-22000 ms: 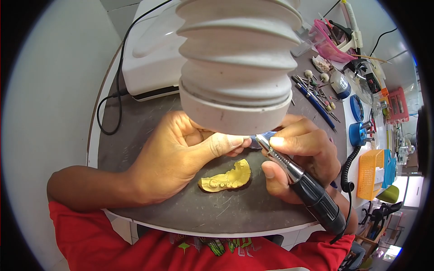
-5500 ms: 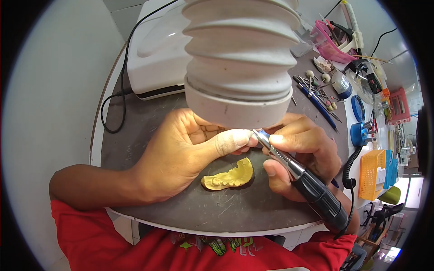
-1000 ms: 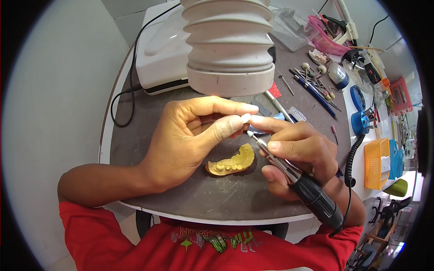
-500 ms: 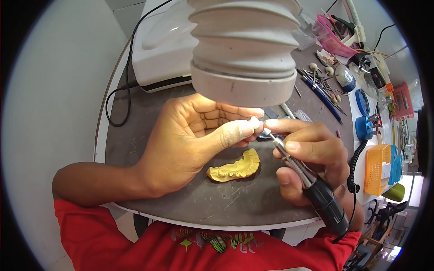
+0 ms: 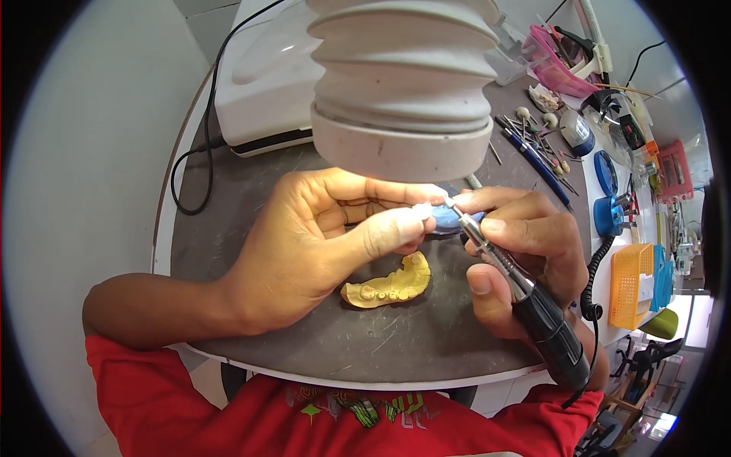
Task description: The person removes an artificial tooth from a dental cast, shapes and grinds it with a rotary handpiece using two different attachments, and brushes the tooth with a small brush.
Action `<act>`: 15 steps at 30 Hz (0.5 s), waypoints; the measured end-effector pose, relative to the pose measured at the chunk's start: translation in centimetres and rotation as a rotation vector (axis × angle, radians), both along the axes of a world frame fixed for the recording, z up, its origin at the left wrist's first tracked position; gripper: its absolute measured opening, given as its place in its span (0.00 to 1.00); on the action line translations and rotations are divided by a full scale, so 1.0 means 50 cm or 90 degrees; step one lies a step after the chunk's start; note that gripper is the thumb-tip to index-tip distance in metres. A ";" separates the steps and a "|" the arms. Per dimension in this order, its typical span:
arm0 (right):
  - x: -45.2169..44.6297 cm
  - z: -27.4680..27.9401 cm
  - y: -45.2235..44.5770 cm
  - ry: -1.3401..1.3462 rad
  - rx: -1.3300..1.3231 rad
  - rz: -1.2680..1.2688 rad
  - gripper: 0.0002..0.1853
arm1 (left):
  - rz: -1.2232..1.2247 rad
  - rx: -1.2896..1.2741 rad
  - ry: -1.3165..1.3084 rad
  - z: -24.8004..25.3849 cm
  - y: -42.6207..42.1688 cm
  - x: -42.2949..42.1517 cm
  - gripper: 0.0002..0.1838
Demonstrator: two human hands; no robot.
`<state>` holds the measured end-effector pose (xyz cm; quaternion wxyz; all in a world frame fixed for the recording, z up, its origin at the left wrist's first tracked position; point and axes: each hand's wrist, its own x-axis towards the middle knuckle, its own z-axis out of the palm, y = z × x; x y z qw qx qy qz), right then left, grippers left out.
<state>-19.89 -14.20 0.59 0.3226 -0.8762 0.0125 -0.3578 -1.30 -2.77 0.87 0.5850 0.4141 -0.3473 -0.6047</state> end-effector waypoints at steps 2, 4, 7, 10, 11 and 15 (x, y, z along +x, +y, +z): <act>0.000 -0.004 -0.001 -0.003 0.014 0.011 0.18 | 0.006 -0.003 -0.003 -0.001 0.000 0.000 0.12; 0.001 -0.003 0.001 -0.005 0.021 0.014 0.18 | 0.000 0.019 -0.001 0.001 0.001 0.002 0.12; 0.003 -0.006 -0.001 -0.013 0.029 0.031 0.18 | -0.002 0.007 0.003 0.000 0.001 0.002 0.12; 0.007 -0.006 -0.003 -0.022 0.028 0.055 0.18 | -0.011 0.024 -0.007 0.001 0.002 0.004 0.12; 0.008 -0.005 -0.003 -0.023 0.027 0.064 0.18 | -0.011 0.025 -0.006 0.000 0.003 0.003 0.12; 0.011 -0.004 -0.001 -0.030 0.029 0.057 0.17 | -0.006 0.022 -0.003 0.001 0.004 0.002 0.13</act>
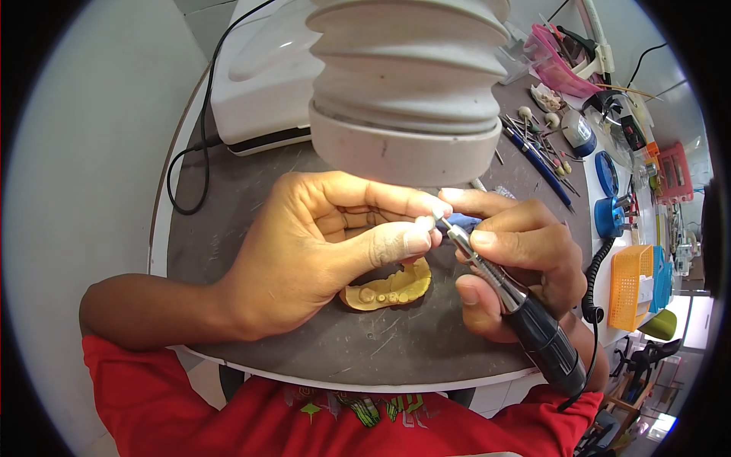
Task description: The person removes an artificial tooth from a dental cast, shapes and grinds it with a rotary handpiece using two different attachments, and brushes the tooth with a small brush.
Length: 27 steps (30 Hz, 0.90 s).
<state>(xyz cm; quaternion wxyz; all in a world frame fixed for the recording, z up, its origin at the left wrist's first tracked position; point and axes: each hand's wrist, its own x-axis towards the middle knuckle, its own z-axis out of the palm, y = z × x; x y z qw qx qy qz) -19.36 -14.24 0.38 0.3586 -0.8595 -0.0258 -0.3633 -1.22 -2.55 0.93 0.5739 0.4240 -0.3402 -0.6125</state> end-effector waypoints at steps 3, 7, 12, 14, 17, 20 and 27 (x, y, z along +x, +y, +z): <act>-0.001 -0.001 0.000 0.007 0.007 0.011 0.18 | -0.005 0.007 0.000 0.001 0.000 0.001 0.12; 0.000 -0.002 0.000 0.005 0.006 0.003 0.18 | -0.005 0.002 0.003 0.000 -0.001 0.001 0.12; -0.001 0.002 -0.002 0.012 -0.006 0.013 0.18 | -0.005 -0.014 0.002 0.000 -0.002 0.000 0.11; 0.000 0.002 -0.004 0.012 -0.025 0.021 0.18 | -0.002 -0.019 0.002 -0.001 -0.002 0.000 0.11; 0.002 -0.004 -0.003 -0.004 -0.008 0.016 0.18 | -0.006 -0.012 -0.012 0.000 -0.002 0.000 0.11; 0.002 -0.002 -0.003 -0.002 -0.010 0.014 0.18 | -0.006 -0.016 -0.014 0.001 -0.003 0.000 0.11; 0.005 -0.005 -0.008 -0.032 -0.029 0.006 0.17 | -0.001 -0.012 -0.016 0.001 -0.005 -0.002 0.11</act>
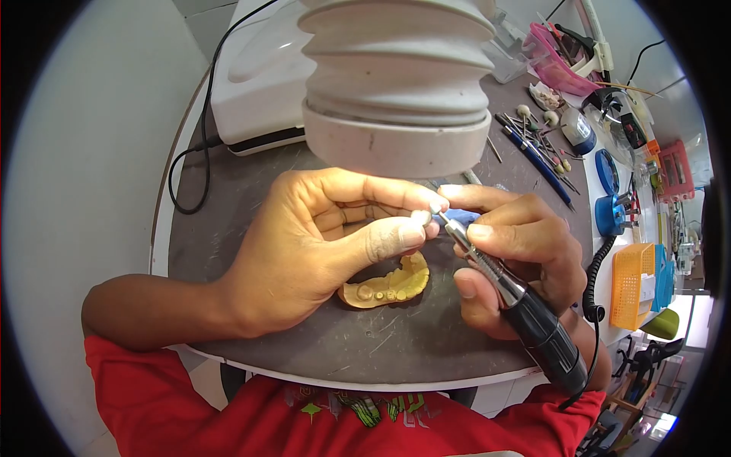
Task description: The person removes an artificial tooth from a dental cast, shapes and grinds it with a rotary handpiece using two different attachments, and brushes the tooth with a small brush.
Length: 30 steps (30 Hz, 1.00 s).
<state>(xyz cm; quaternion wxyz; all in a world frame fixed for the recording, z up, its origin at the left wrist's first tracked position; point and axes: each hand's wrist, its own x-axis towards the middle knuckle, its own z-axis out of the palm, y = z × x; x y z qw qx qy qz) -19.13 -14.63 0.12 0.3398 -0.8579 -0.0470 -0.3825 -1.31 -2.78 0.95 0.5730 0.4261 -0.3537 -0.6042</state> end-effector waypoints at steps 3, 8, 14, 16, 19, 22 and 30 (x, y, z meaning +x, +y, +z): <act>-0.001 0.001 0.001 0.010 0.010 -0.013 0.16 | 0.004 -0.004 0.002 0.000 0.000 0.000 0.11; 0.001 0.001 0.002 0.013 0.017 0.003 0.16 | -0.006 -0.008 0.000 -0.002 0.001 0.001 0.11; -0.002 0.005 0.002 0.025 -0.001 0.014 0.17 | -0.003 0.002 -0.007 -0.002 0.001 0.000 0.12; -0.002 0.004 0.000 0.026 -0.005 0.013 0.17 | 0.000 -0.019 -0.003 -0.005 0.000 -0.001 0.12; -0.002 0.006 0.000 0.029 -0.013 0.010 0.17 | -0.006 -0.006 -0.005 0.000 0.001 0.000 0.12; -0.001 0.006 0.000 0.025 -0.014 0.008 0.17 | -0.004 -0.022 0.002 -0.007 0.000 0.001 0.11; -0.001 0.004 -0.001 0.016 -0.019 -0.001 0.17 | -0.005 -0.013 -0.006 -0.004 0.000 0.000 0.11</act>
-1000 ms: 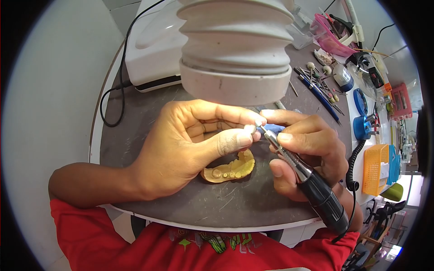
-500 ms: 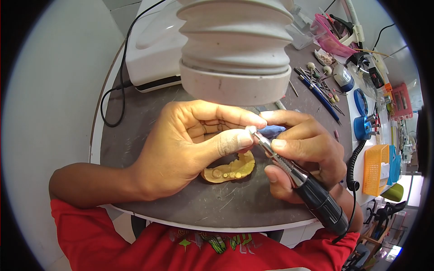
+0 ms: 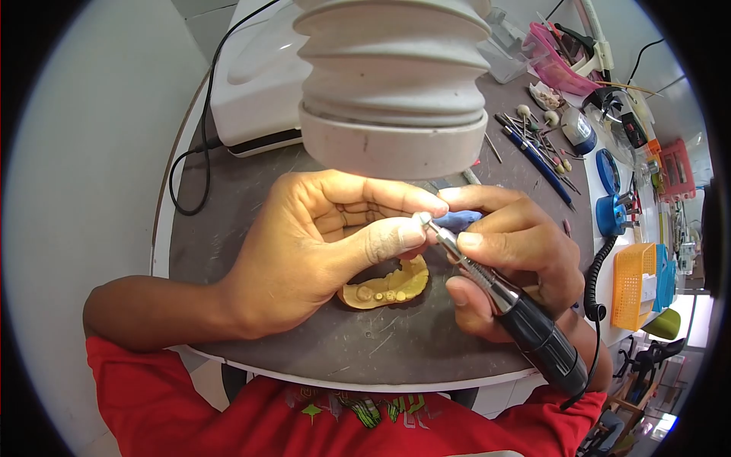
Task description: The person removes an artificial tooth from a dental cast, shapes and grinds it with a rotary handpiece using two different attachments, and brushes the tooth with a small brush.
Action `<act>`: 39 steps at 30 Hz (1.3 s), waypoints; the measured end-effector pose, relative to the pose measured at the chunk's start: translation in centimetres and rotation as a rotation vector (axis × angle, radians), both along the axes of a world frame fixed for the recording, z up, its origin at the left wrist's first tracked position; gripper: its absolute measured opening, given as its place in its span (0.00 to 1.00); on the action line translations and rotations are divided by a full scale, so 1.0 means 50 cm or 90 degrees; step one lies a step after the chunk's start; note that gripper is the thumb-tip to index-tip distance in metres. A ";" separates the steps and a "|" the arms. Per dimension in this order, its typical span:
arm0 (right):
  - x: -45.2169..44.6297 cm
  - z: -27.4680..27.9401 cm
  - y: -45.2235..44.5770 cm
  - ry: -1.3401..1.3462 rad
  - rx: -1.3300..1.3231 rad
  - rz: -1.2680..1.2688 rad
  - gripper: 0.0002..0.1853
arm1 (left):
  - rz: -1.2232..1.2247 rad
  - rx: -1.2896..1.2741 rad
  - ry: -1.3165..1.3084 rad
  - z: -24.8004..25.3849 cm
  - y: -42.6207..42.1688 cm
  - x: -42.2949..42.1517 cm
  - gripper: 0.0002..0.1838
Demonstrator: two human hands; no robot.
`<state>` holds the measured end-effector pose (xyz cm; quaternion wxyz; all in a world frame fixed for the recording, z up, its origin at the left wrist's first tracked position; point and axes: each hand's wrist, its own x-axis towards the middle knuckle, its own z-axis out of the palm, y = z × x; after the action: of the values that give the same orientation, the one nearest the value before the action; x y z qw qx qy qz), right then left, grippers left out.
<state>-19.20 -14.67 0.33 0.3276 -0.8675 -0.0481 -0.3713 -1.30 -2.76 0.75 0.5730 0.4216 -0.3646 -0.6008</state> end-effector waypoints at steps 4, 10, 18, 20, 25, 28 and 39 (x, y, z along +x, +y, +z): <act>0.001 0.003 0.001 0.002 -0.004 -0.002 0.17 | -0.004 0.012 0.001 0.004 0.000 0.000 0.10; 0.004 -0.002 0.001 -0.014 0.013 -0.010 0.17 | 0.003 0.013 -0.002 0.005 0.000 -0.001 0.10; 0.003 0.001 -0.002 -0.005 -0.025 0.014 0.17 | 0.000 0.001 -0.005 0.004 -0.001 -0.001 0.10; 0.003 0.000 0.001 -0.004 0.004 -0.006 0.17 | -0.001 0.000 -0.007 0.004 -0.001 -0.001 0.10; 0.000 0.003 -0.002 0.002 -0.015 -0.003 0.17 | -0.006 0.013 -0.018 0.006 -0.001 0.000 0.10; 0.001 -0.004 -0.005 -0.015 -0.017 -0.014 0.17 | 0.005 0.012 -0.017 0.006 -0.001 -0.002 0.11; 0.001 0.002 0.001 -0.002 0.000 -0.020 0.16 | 0.003 0.011 -0.017 0.004 0.000 -0.001 0.11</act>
<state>-19.15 -14.63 0.42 0.3214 -0.8675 -0.0351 -0.3779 -1.34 -2.76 0.95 0.5659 0.4353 -0.3661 -0.5969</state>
